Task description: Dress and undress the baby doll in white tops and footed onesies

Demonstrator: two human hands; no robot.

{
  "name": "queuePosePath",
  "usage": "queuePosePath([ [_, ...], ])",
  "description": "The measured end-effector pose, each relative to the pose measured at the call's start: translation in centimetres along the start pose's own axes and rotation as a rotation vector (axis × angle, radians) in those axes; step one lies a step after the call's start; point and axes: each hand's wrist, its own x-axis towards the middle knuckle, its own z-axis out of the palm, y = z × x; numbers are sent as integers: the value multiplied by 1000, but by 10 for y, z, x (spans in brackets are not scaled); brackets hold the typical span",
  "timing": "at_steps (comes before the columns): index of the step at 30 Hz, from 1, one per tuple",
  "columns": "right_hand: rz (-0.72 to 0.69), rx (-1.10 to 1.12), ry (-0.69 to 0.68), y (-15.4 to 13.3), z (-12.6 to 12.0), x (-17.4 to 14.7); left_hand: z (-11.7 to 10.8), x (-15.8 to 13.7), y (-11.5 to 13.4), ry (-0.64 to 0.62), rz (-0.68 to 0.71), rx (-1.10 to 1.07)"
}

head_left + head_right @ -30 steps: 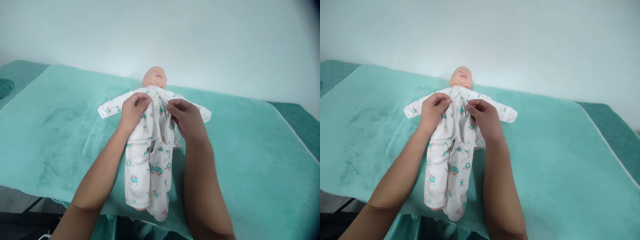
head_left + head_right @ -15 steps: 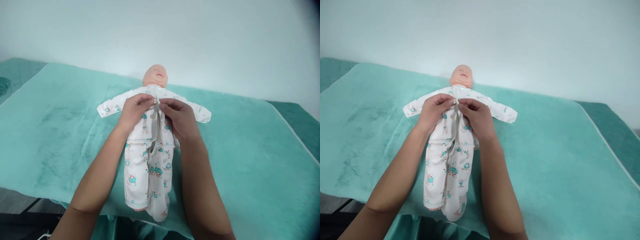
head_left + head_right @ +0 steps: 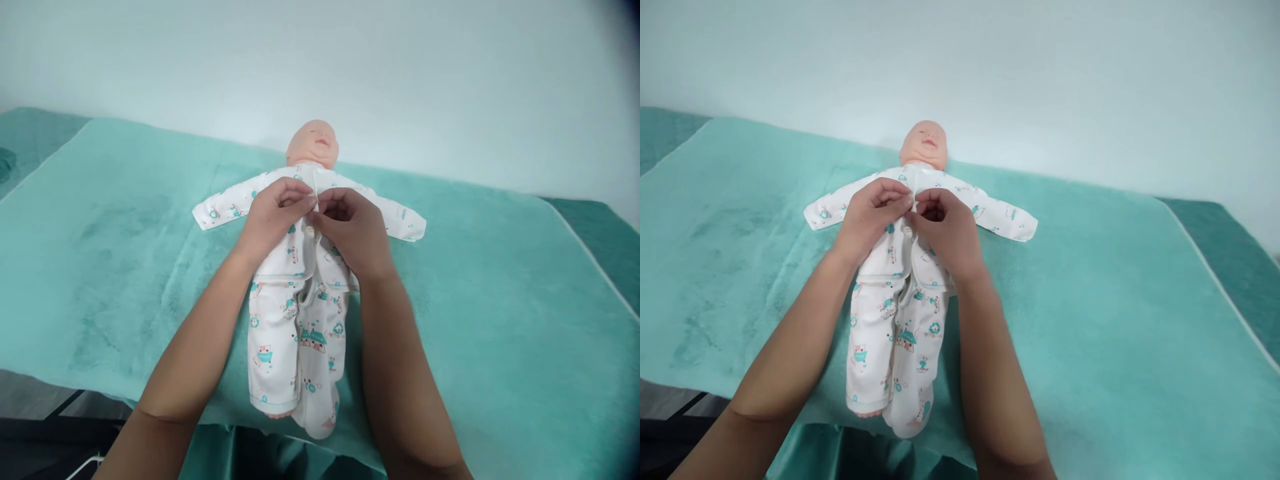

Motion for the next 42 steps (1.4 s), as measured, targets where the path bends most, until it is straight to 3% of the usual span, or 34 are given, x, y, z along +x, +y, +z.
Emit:
queuePosePath([
  [7, -102, -199, -4, -1, 5, -3, 1, -2, -2, 35, 49, 135],
  [16, -47, -49, -99, 0, -2, -2, 3, 0, -2, 80, 62, 111],
  [21, -44, -29, -47, 5, 2, -1, 4, 0, -4, 90, 69, 102],
  [31, -60, -245, -1, -2, 8, -3, 6, 0, -2, 92, 102, 145],
  [42, -51, -206, -2, -3, 11, -5, 0, 2, 1, 102, -51, -76],
])
